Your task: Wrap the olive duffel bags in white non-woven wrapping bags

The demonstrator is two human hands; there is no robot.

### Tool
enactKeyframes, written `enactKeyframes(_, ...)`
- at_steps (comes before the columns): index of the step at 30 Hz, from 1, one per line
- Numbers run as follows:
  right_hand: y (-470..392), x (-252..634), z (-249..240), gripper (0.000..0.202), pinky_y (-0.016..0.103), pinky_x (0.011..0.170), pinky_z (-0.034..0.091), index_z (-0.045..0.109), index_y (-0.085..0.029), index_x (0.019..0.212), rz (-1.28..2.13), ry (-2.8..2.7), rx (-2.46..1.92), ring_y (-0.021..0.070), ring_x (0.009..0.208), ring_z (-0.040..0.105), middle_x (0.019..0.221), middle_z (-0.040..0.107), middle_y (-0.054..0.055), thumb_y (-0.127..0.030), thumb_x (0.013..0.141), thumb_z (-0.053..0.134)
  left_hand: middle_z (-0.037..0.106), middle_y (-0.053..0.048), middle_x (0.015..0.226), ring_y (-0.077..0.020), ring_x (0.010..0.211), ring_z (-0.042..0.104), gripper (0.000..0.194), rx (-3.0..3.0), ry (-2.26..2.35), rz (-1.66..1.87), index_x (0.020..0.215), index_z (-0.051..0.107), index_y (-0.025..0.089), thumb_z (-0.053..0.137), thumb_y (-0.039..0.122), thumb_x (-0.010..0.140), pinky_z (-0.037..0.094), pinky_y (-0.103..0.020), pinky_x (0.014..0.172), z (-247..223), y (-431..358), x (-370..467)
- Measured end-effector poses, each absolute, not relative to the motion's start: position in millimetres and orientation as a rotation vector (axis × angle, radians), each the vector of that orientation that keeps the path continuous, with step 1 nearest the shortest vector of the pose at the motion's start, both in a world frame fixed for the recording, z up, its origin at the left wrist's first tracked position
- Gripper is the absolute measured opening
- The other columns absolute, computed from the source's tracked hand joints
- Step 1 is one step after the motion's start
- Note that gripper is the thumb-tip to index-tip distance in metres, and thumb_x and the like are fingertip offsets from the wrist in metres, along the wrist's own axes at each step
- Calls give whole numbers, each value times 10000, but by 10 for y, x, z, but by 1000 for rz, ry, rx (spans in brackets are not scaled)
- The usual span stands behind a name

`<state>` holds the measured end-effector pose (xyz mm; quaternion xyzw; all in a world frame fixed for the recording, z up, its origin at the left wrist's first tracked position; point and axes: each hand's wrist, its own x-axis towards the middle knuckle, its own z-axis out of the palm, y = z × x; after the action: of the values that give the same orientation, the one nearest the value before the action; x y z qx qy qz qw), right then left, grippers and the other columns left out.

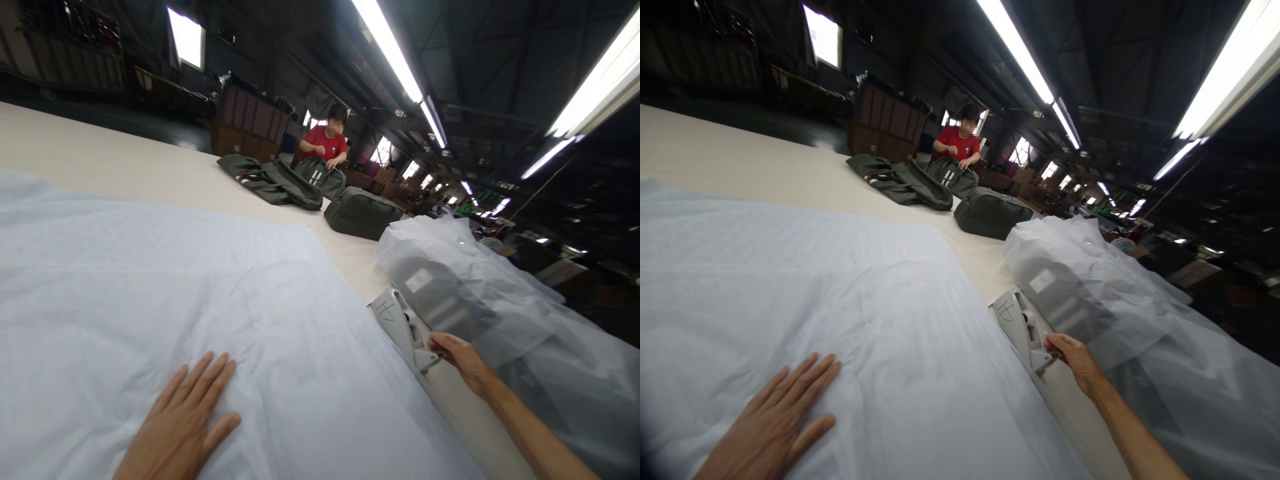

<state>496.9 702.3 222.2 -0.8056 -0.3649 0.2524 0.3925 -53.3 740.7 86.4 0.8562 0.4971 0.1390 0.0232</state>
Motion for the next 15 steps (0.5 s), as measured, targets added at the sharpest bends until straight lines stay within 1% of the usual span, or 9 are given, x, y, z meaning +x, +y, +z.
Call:
enactKeyframes(2, 6982, 4915, 2241, 433, 355, 754, 534, 705, -190, 661, 575, -931, -2016, 237, 736, 653, 733, 712, 81, -602, 526, 730, 523, -23, 1420, -291, 1302, 505, 545, 2649, 1541, 465, 1354, 552, 269, 488, 551, 893, 396, -495, 1081, 847, 7406, -527)
enactKeyframes(4, 6924, 4879, 2256, 425, 341, 720, 532, 684, -196, 651, 485, -980, -2042, 223, 707, 635, 705, 692, 61, -609, 551, 701, 523, -26, 1419, -295, 1304, 502, 553, 2649, 1536, 481, 1357, 548, 271, 499, 560, 889, 400, -497, 1079, 829, 7408, -516)
enactKeyframes(8, 6746, 4886, 2231, 403, 301, 623, 489, 653, -193, 692, 255, -988, -2048, 163, 597, 551, 610, 604, -2, -589, 617, 659, 499, -26, 1429, -294, 1315, 492, 576, 2664, 1534, 466, 1370, 531, 264, 487, 575, 888, 412, -505, 1073, 805, 7413, -508)
enactKeyframes(10, 6634, 4921, 2174, 401, 283, 570, 459, 648, -189, 693, 317, -936, -2042, 132, 541, 501, 592, 570, -18, -580, 609, 668, 499, -28, 1432, -292, 1321, 484, 574, 2660, 1539, 487, 1373, 530, 262, 490, 567, 887, 400, -506, 1082, 788, 7411, -518)
enactKeyframes(12, 6535, 4950, 2095, 399, 280, 543, 443, 634, -190, 649, 431, -875, -2073, 115, 507, 468, 585, 551, -23, -579, 574, 687, 508, -30, 1430, -293, 1322, 483, 570, 2657, 1527, 521, 1368, 538, 263, 499, 564, 885, 388, -503, 1090, 759, 7411, -532)
enactKeyframes(15, 6465, 4934, 1975, 384, 320, 563, 468, 613, -213, 577, 496, -815, -2133, 132, 502, 482, 584, 556, -3, -588, 536, 686, 520, -36, 1426, -293, 1318, 486, 574, 2676, 1505, 583, 1367, 541, 260, 499, 575, 889, 383, -497, 1092, 700, 7416, -540)
